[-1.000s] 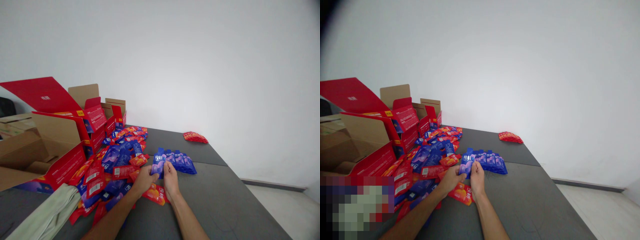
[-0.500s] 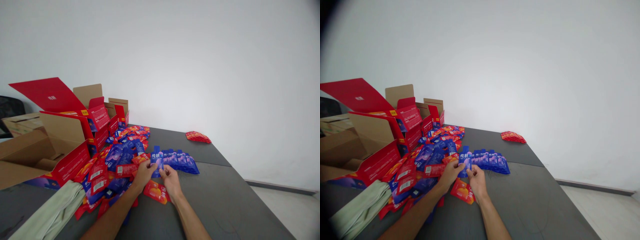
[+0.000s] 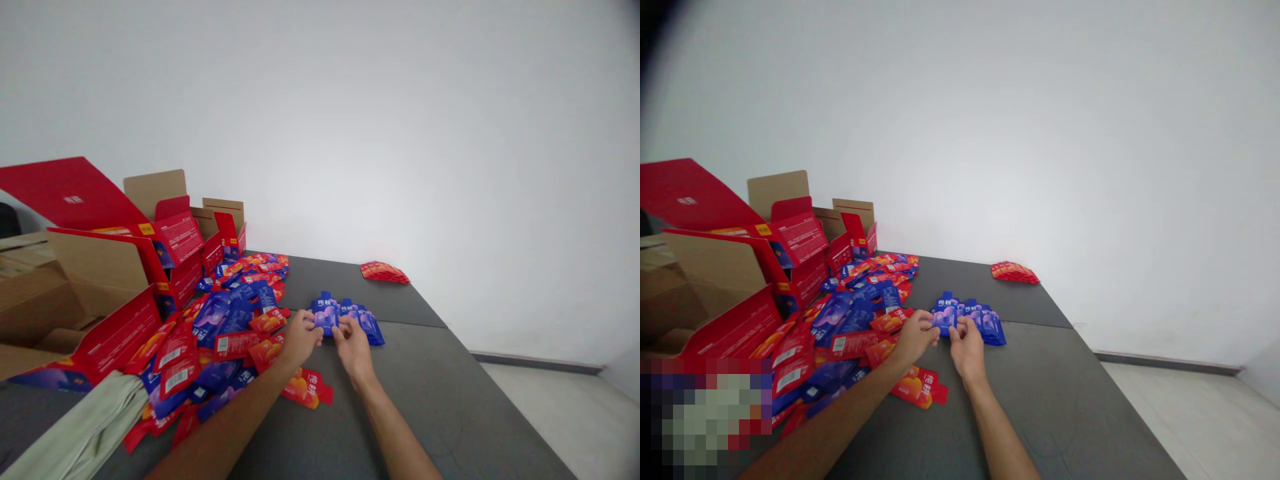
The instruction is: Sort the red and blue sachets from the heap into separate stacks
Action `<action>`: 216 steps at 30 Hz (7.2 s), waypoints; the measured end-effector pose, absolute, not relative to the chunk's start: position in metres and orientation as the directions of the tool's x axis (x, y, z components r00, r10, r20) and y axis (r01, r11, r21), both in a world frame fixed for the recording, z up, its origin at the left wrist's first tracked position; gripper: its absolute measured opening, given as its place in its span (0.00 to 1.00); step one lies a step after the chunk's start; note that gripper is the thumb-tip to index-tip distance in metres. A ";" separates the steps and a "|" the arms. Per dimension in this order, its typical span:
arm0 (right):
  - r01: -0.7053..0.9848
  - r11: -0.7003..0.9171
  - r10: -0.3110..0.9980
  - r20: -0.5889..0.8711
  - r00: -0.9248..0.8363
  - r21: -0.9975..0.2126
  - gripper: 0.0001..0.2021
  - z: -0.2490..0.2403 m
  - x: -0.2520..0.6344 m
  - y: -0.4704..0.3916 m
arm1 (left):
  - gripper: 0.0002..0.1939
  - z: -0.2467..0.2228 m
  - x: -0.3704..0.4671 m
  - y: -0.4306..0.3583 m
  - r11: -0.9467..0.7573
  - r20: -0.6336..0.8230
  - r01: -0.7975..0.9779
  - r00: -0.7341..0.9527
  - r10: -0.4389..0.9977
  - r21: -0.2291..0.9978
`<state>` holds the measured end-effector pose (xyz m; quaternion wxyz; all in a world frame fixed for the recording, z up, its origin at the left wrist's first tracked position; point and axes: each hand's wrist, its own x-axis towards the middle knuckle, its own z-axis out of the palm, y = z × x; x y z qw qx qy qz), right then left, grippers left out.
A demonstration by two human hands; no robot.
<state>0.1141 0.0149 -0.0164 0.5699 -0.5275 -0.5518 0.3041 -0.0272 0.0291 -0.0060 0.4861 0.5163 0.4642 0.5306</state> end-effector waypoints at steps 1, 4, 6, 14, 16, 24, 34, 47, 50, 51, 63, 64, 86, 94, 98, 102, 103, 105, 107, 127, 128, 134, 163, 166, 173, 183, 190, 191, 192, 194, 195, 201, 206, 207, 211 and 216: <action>0.278 0.264 0.926 0.324 0.195 -0.924 0.18 -0.017 0.123 0.018 | 0.14 -0.005 -0.019 0.034 -0.103 0.103 -0.031 0.006 0.995 0.994; 0.450 0.244 0.922 0.349 0.166 -0.859 0.22 -0.018 0.146 0.026 | 0.15 -0.006 0.006 0.049 -0.111 0.111 -0.001 0.031 0.993 0.994; 0.586 0.228 0.912 0.381 0.151 -0.778 0.24 -0.018 0.156 0.029 | 0.17 -0.009 0.018 0.056 -0.108 0.106 0.031 0.059 0.993 0.994; 0.866 0.324 0.836 0.544 -0.075 -0.380 0.20 -0.034 0.176 0.037 | 0.15 -0.016 0.034 0.066 -0.200 0.185 0.266 0.083 0.979 0.943; 0.897 0.280 0.840 0.540 -0.057 -0.342 0.20 -0.039 0.178 0.039 | 0.14 -0.017 0.036 0.069 -0.208 0.189 0.312 0.093 0.978 0.927; 0.952 0.151 0.876 0.483 -0.005 -0.265 0.19 -0.036 0.171 0.036 | 0.09 -0.017 0.036 0.074 -0.203 0.197 0.621 0.079 0.977 0.757; 0.977 0.058 0.890 0.454 0.044 -0.207 0.21 -0.026 0.171 0.023 | 0.23 -0.013 0.034 0.053 -0.124 0.204 0.844 0.018 0.979 0.521; 0.956 -0.034 0.966 0.235 0.106 -0.292 0.46 -0.050 0.208 0.025 | 0.58 -0.036 0.026 0.056 -0.121 0.043 0.907 0.113 0.993 0.403; 0.952 -0.017 0.974 0.211 0.085 -0.306 0.44 -0.052 0.208 0.030 | 0.53 -0.041 0.026 0.058 -0.171 0.068 0.907 0.157 0.985 0.386; 0.952 -0.014 0.976 0.204 0.080 -0.306 0.43 -0.053 0.207 0.031 | 0.51 -0.042 0.026 0.058 -0.184 0.070 0.907 0.170 0.983 0.380; 0.963 -0.003 0.967 0.245 0.072 -0.270 0.34 -0.061 0.203 0.042 | 0.41 -0.055 0.031 0.072 -0.209 0.094 0.928 0.188 0.978 0.308; 0.962 0.000 0.967 0.245 0.069 -0.271 0.34 -0.062 0.204 0.044 | 0.41 -0.056 0.031 0.074 -0.209 0.091 0.928 0.190 0.978 0.310; 0.970 -0.005 0.982 0.182 0.050 -0.243 0.33 -0.062 0.219 0.134 | 0.40 -0.041 0.040 0.156 -0.189 -0.010 0.914 0.206 0.979 0.359; 0.971 0.010 0.987 0.160 0.029 -0.239 0.32 -0.061 0.227 0.183 | 0.39 -0.040 0.047 0.205 -0.172 -0.011 0.925 0.186 0.982 0.339; 0.972 0.008 0.985 0.172 0.033 -0.236 0.31 -0.063 0.233 0.211 | 0.38 -0.040 0.053 0.232 -0.172 0.013 0.930 0.177 0.984 0.325; 0.974 0.023 0.984 0.177 0.018 -0.225 0.31 -0.066 0.242 0.242 | 0.37 -0.038 0.060 0.261 -0.168 0.003 0.925 0.178 0.984 0.339; 0.974 0.026 0.983 0.182 0.015 -0.224 0.31 -0.066 0.244 0.250 | 0.37 -0.037 0.061 0.268 -0.165 -0.005 0.925 0.178 0.984 0.341; 0.974 0.034 0.981 0.192 0.010 -0.225 0.31 -0.068 0.248 0.265 | 0.38 -0.034 0.065 0.282 -0.155 -0.020 0.928 0.172 0.985 0.340; 0.973 0.042 0.980 0.198 0.004 -0.227 0.31 -0.070 0.251 0.281 | 0.38 -0.030 0.068 0.295 -0.142 -0.029 0.931 0.161 0.987 0.336; 0.970 0.108 0.968 0.246 -0.052 -0.219 0.31 -0.079 0.266 0.395 | 0.38 -0.028 0.080 0.404 -0.133 -0.071 0.937 0.164 0.984 0.323; 0.970 0.106 0.969 0.243 -0.051 -0.221 0.31 -0.079 0.266 0.398 | 0.37 -0.028 0.080 0.407 -0.134 -0.069 0.937 0.165 0.984 0.323; 0.967 0.131 0.968 0.237 -0.077 -0.219 0.30 -0.084 0.269 0.412 | 0.38 -0.033 0.079 0.417 -0.136 -0.031 0.927 0.157 0.987 0.350; 0.978 0.081 0.974 0.222 -0.037 -0.191 0.36 -0.058 0.253 0.399 | 0.44 -0.031 0.057 0.412 -0.231 0.060 0.926 0.224 0.973 0.299; 0.985 0.062 0.975 0.220 -0.026 -0.158 0.36 -0.052 0.249 0.380 | 0.44 -0.028 0.054 0.394 -0.234 0.078 0.924 0.221 0.972 0.302; 0.987 0.047 0.973 0.232 -0.010 -0.156 0.34 -0.042 0.232 0.320 | 0.41 -0.020 0.048 0.329 -0.238 0.163 0.925 0.196 0.967 0.297; 0.987 0.049 0.965 0.263 -0.008 -0.150 0.35 -0.030 0.198 0.219 | 0.39 -0.025 0.021 0.226 -0.228 0.234 0.937 0.167 0.958 0.264; 0.991 0.066 0.960 0.280 -0.032 -0.113 0.35 -0.021 0.180 0.149 | 0.37 -0.025 -0.002 0.164 -0.235 0.285 0.941 0.162 0.945 0.244; 0.991 0.070 0.959 0.282 -0.036 -0.113 0.35 -0.020 0.178 0.138 | 0.37 -0.024 -0.005 0.153 -0.231 0.284 0.943 0.159 0.946 0.241; 0.991 0.076 0.958 0.284 -0.041 -0.114 0.34 -0.019 0.175 0.126 | 0.37 -0.023 -0.009 0.143 -0.226 0.279 0.945 0.156 0.947 0.238; 0.988 0.094 0.956 0.288 -0.055 -0.123 0.34 -0.017 0.169 0.103 | 0.36 -0.022 -0.015 0.120 -0.212 0.257 0.950 0.151 0.955 0.229; 0.986 0.103 0.955 0.289 -0.061 -0.130 0.34 -0.015 0.166 0.092 | 0.35 -0.021 -0.019 0.108 -0.207 0.242 0.953 0.151 0.958 0.223; 0.972 0.140 0.945 0.320 -0.073 -0.190 0.32 -0.010 0.146 0.032 | 0.28 -0.015 -0.038 0.044 -0.271 0.171 0.939 0.237 0.956 0.214; 0.956 0.172 0.945 0.313 -0.092 -0.239 0.27 -0.011 0.132 -0.005 | 0.20 -0.010 -0.045 0.007 -0.319 0.160 0.916 0.286 0.945 0.243; 0.952 0.186 0.940 0.325 -0.100 -0.245 0.26 -0.012 0.129 -0.010 | 0.18 -0.009 -0.046 0.002 -0.336 0.160 0.908 0.304 0.939 0.250; 0.934 0.233 0.925 0.357 -0.127 -0.272 0.19 -0.014 0.120 -0.022 | 0.14 -0.004 -0.047 -0.012 -0.383 0.114 0.885 0.366 0.924 0.263; 0.910 0.285 0.891 0.434 -0.136 -0.301 0.13 -0.014 0.114 -0.019 | 0.10 -0.003 -0.053 -0.015 -0.444 0.125 0.839 0.427 0.896 0.314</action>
